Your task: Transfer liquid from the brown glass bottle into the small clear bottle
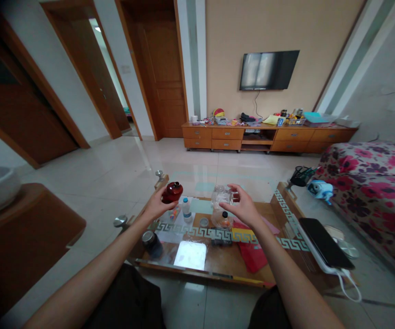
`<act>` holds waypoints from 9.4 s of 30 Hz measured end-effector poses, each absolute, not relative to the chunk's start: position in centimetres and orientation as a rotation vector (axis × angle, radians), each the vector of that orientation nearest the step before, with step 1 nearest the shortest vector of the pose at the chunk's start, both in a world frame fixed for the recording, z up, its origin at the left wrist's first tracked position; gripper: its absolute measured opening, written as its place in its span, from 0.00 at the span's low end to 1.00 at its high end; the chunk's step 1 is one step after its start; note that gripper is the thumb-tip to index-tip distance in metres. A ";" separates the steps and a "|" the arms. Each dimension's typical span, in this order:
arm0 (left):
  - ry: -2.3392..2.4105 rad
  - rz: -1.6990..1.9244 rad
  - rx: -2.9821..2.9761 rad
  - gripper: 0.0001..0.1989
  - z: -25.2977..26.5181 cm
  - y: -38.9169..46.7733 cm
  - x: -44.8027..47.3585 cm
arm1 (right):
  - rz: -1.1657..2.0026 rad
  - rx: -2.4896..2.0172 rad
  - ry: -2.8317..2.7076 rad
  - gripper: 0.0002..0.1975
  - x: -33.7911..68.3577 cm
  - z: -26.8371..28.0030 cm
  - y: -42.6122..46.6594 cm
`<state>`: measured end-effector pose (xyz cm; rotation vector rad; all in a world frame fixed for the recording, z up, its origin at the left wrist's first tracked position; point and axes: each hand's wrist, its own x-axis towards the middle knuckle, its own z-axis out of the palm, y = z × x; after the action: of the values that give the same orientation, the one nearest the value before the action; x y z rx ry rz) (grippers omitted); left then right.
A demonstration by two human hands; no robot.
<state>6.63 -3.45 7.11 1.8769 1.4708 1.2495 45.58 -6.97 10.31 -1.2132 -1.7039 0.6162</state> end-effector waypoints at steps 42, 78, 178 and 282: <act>1.164 0.750 2.225 0.34 9.2 -6.0 12.3 | 0.130 -1.232 -2.123 0.39 43.6 10.2 -7.3; 1.315 0.522 2.357 0.36 9.6 -6.2 12.3 | -0.125 -1.278 -2.259 0.42 43.2 11.1 -7.8; 1.500 0.626 2.448 0.35 13.5 -9.1 14.6 | -0.287 -1.242 -2.301 0.40 43.2 17.2 -9.8; 1.351 0.715 2.408 0.37 7.9 -6.5 15.3 | -0.440 -1.248 -2.347 0.45 41.6 14.4 -8.0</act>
<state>15.25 -6.53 7.91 2.4079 1.3513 0.7154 41.65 -8.01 14.44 -1.2480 -2.3471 -0.4395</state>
